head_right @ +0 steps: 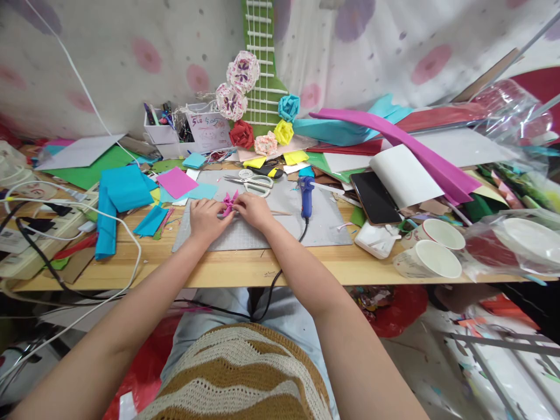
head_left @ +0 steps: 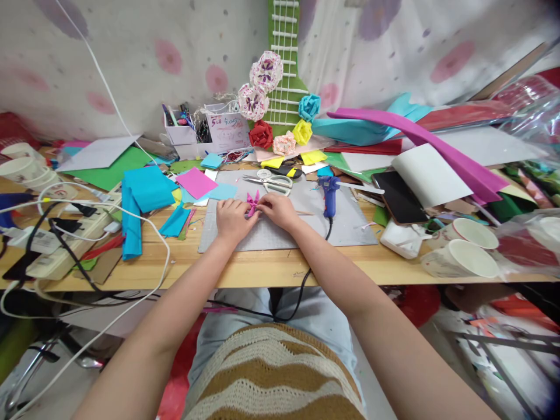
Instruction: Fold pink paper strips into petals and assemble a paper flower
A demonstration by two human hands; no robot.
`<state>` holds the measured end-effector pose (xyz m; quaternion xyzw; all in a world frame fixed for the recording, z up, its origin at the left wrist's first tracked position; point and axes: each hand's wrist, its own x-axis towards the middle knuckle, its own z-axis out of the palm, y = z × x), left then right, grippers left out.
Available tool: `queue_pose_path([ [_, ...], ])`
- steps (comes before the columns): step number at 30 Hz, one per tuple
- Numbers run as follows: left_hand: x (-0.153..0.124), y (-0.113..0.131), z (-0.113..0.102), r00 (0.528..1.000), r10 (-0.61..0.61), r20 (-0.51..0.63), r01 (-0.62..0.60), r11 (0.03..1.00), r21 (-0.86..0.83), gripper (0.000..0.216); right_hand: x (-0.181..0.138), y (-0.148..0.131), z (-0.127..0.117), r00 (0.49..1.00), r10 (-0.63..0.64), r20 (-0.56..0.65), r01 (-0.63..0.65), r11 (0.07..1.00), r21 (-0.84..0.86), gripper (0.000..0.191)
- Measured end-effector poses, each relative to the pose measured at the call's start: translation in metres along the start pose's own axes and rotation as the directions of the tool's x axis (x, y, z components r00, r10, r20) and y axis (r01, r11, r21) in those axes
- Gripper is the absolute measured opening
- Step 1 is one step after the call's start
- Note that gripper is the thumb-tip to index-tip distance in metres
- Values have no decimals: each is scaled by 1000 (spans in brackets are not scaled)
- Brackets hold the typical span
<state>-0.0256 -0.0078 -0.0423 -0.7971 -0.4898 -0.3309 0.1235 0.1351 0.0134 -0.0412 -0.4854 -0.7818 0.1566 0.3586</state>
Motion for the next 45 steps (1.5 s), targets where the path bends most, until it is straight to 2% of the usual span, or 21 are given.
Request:
queue_pose_path([
  [5, 0, -2, 10, 1000, -21, 24, 20, 998, 53, 17, -1, -2, 3, 1000, -18, -9, 18, 1000, -5, 9],
  [11, 1, -5, 6, 997, 37, 68, -40, 998, 47, 17, -3, -1, 1, 1000, 15, -27, -16, 1000, -16, 12],
  [18, 1, -6, 8, 995, 46, 84, -54, 995, 88, 14, -2, 5, -1, 998, -29, 58, 28, 1000, 14, 13],
  [22, 0, -10, 3, 997, 43, 65, -45, 999, 29, 15, -2, 10, -2, 997, -27, 76, 26, 1000, 12, 13],
  [27, 0, -23, -9, 998, -55, -16, 54, 997, -62, 17, -1, 8, -1, 996, -45, 75, 46, 999, -14, 13],
  [34, 2, -26, -4, 998, -22, 65, 30, 993, -115, 19, -3, 3, -3, 989, -68, 128, 75, 996, -55, 13],
  [45, 1, -29, -4, 992, 53, 115, -38, 991, -132, 18, -4, -1, -1, 982, -104, 158, 111, 993, -40, 12],
])
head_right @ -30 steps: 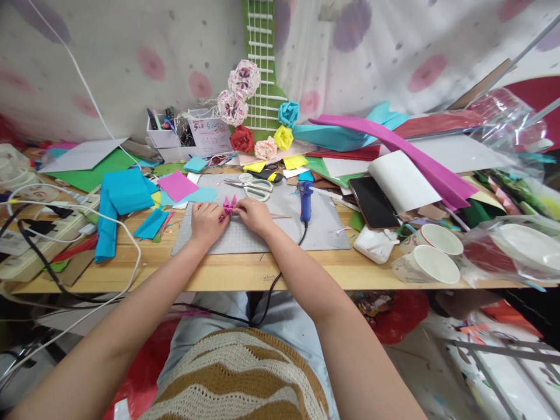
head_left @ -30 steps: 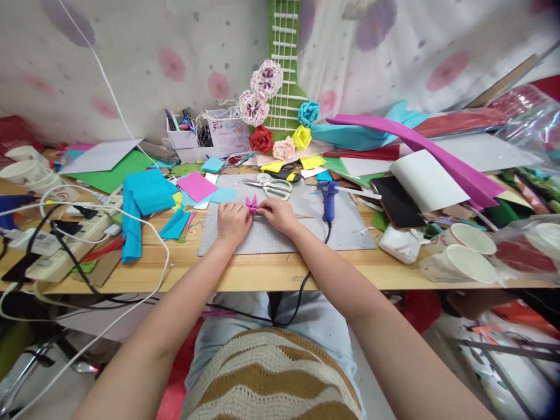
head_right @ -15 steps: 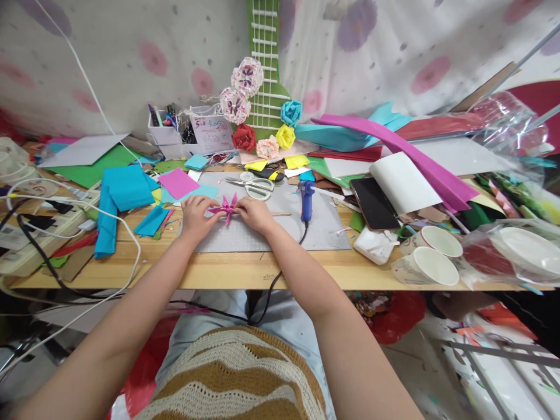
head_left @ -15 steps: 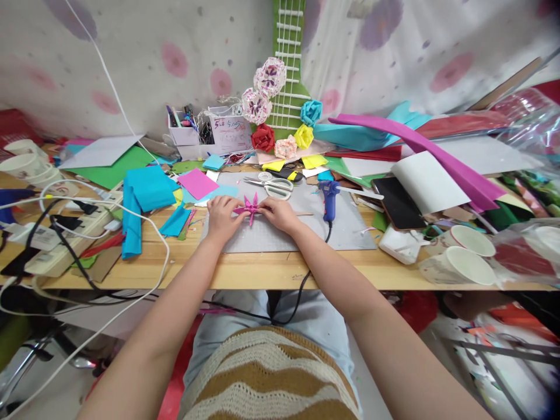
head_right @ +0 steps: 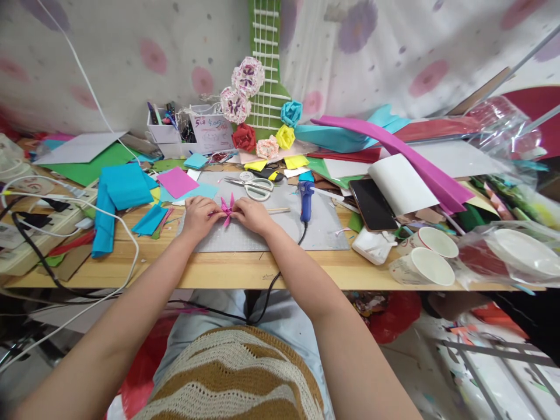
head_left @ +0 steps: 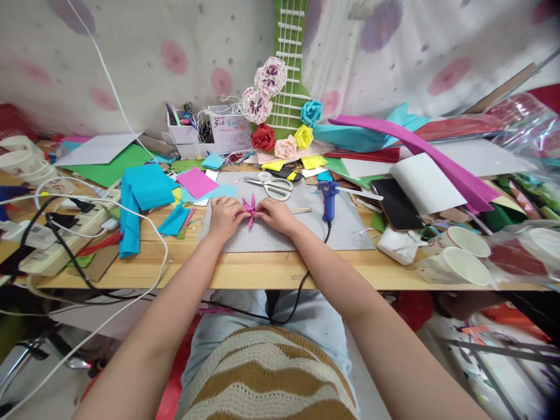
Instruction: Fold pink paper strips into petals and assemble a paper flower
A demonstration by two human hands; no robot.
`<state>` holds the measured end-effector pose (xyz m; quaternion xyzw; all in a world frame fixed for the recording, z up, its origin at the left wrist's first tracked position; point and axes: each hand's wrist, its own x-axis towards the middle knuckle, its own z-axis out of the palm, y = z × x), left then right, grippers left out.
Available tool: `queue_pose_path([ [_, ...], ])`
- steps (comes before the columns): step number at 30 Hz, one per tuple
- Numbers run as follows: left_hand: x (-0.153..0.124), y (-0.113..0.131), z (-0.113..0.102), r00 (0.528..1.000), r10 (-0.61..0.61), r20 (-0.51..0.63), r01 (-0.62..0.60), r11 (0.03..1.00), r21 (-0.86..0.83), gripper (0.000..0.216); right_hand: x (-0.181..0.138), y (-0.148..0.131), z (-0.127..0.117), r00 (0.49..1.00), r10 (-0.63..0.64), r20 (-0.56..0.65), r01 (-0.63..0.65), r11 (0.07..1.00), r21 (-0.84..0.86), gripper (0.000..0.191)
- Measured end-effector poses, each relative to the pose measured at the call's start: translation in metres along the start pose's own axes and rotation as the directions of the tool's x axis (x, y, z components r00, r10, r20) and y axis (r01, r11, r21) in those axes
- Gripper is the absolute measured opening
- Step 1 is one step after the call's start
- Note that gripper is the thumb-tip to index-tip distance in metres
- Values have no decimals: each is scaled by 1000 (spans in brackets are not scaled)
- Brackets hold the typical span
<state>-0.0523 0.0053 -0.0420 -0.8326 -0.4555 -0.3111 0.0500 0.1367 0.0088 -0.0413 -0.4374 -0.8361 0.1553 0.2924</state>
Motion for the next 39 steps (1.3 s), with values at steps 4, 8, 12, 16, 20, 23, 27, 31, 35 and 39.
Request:
queue_pose_path([
  [4, 0, 1, 1, 1000, 1, -12, -1, 1000, 19, 18, 2, 1, 2, 1000, -13, -14, 13, 1000, -18, 9],
  [8, 0, 3, 0, 999, -38, -33, 38, 999, 7, 21, 3, 1, 3, 999, -15, -33, 14, 999, -38, 10],
  [12, 0, 3, 1, 999, -44, -18, 44, 999, 10, 20, 3, 1, 2, 999, -35, 15, 36, 998, -60, 12],
  [16, 0, 0, 3, 1000, -7, -14, 8, 999, 32, 17, 4, 0, 1, 998, -39, 44, 43, 995, -87, 14],
  [20, -1, -1, 3, 999, 28, -20, -26, 998, 57, 17, 2, -2, 0, 998, -61, 26, 63, 992, -105, 14],
  [23, -1, 0, 1, 999, 41, -28, -39, 997, 66, 18, 1, -3, 0, 997, -81, 15, 82, 987, -139, 12],
  [27, -1, 3, 0, 1000, 11, -25, -9, 997, 79, 18, 1, -3, 1, 997, -73, 24, 76, 981, -180, 11],
  [31, -2, 5, 0, 998, -42, -54, 47, 993, 105, 18, 1, -4, 2, 998, -58, 38, 64, 977, -204, 14],
  [35, -2, 5, 2, 998, -17, -59, 25, 992, 126, 18, 2, -6, 2, 996, -65, 54, 75, 976, -205, 15],
  [39, -2, 4, 1, 998, 25, -64, -15, 990, 143, 18, 3, -8, 1, 996, -65, 61, 77, 974, -211, 17],
])
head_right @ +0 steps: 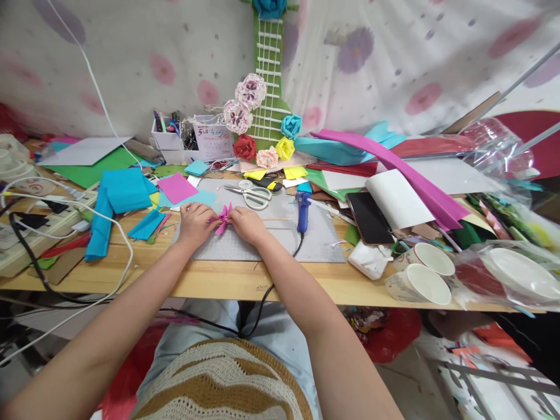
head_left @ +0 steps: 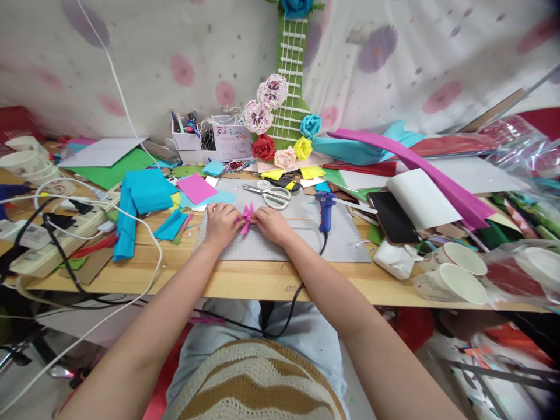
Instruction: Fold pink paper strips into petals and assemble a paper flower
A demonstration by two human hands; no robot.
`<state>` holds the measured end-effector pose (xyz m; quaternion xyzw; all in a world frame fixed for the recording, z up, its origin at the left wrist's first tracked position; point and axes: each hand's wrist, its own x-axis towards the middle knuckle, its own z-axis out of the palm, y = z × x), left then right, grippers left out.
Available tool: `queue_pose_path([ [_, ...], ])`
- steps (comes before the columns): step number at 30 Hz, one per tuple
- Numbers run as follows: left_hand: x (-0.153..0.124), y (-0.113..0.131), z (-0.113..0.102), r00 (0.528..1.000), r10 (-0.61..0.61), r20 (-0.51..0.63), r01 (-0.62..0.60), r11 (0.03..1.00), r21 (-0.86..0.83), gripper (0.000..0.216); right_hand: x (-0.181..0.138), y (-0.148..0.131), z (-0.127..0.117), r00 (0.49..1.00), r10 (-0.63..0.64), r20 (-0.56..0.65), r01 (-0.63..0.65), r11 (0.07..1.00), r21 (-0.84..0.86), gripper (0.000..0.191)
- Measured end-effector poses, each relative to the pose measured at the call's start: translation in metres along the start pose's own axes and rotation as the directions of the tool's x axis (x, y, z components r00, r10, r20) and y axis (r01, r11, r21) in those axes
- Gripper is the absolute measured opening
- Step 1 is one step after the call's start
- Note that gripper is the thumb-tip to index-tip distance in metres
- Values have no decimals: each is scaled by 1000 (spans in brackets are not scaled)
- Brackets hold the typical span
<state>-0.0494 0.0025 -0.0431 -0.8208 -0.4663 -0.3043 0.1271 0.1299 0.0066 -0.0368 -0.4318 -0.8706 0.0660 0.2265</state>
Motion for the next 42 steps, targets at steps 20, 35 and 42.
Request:
queue_pose_path([
  [20, 1, 22, -5, 979, -200, -35, 200, 980, -3, 10, 2, -7, 2, 990, 121, -77, -128, 988, -90, 16],
  [35, 1, 20, 5, 981, -182, -62, 189, 974, 124, 25, 5, -13, 6, 985, 135, -112, -140, 989, -40, 17],
  [42, 3, 17, 6, 971, -200, -133, 212, 974, 80, 17, 4, -15, 9, 978, 138, -159, -132, 990, 46, 15],
])
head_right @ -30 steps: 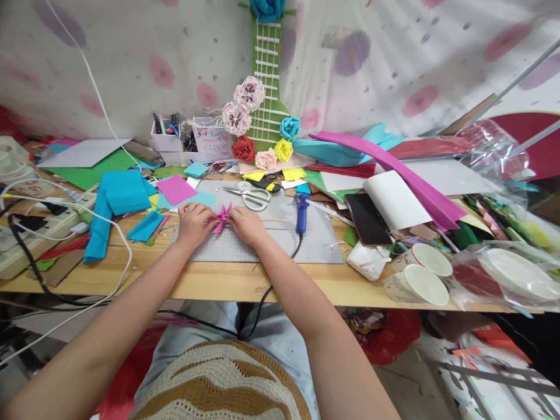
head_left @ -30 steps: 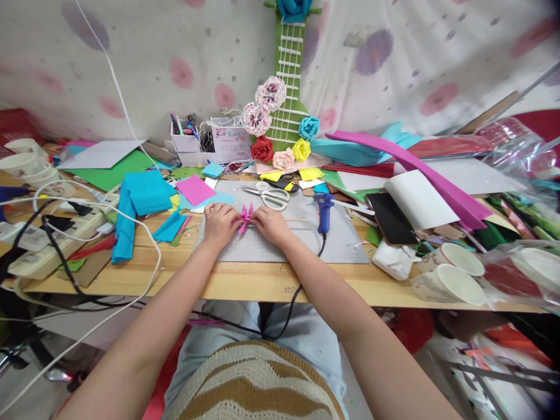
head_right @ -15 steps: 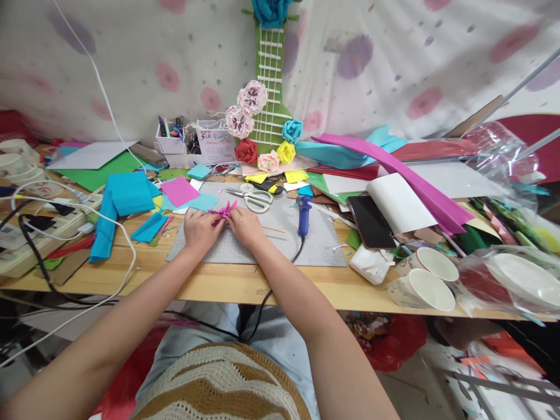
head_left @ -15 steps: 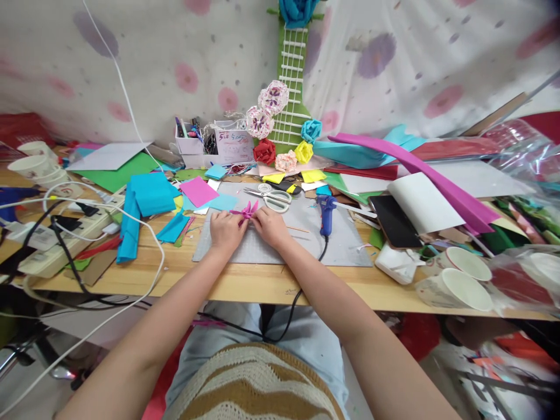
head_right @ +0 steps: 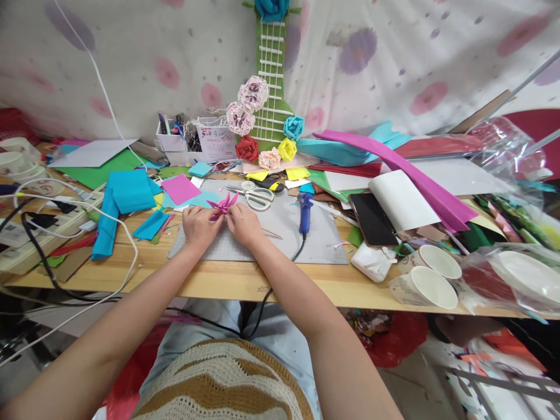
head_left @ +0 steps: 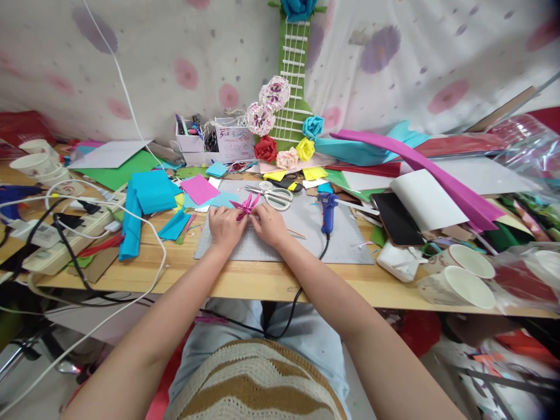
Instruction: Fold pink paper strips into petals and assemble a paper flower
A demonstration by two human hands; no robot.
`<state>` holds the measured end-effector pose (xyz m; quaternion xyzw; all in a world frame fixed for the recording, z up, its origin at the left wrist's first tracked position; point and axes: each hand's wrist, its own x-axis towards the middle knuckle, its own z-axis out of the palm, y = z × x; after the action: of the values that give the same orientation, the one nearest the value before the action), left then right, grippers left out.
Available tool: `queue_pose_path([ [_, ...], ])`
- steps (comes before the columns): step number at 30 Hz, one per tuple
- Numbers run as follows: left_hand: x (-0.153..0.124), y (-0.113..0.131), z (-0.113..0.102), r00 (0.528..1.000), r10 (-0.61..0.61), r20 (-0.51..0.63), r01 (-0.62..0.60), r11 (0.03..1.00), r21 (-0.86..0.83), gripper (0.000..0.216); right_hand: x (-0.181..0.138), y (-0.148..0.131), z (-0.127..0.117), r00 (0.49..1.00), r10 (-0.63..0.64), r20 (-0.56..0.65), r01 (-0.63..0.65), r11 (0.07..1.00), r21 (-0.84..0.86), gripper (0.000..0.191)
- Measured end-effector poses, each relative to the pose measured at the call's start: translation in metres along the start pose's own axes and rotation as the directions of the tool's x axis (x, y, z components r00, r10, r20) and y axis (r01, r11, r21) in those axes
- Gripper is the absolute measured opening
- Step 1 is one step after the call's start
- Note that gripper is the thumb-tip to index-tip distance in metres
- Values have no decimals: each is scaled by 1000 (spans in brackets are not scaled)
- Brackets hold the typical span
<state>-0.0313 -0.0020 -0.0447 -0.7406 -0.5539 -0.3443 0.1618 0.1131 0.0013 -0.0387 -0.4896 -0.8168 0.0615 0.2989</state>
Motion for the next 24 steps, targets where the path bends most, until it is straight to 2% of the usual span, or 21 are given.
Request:
queue_pose_path([
  [5, 3, 2, -2, 997, -71, 31, 72, 997, -40, 18, 2, -5, 1, 996, 70, -58, -71, 997, -14, 20],
  [9, 3, 4, -2, 997, -63, 50, 65, 997, -34, 25, 5, -10, 1, 990, 132, -56, -134, 990, -33, 20],
  [17, 3, 7, 1, 999, -21, 40, 23, 999, -42, 24, 5, -8, 3, 988, 147, -43, -148, 989, -12, 19],
  [24, 3, 7, 1, 999, -45, 21, 46, 997, -56, 24, 4, -6, 4, 982, 159, -105, -155, 987, 45, 19],
])
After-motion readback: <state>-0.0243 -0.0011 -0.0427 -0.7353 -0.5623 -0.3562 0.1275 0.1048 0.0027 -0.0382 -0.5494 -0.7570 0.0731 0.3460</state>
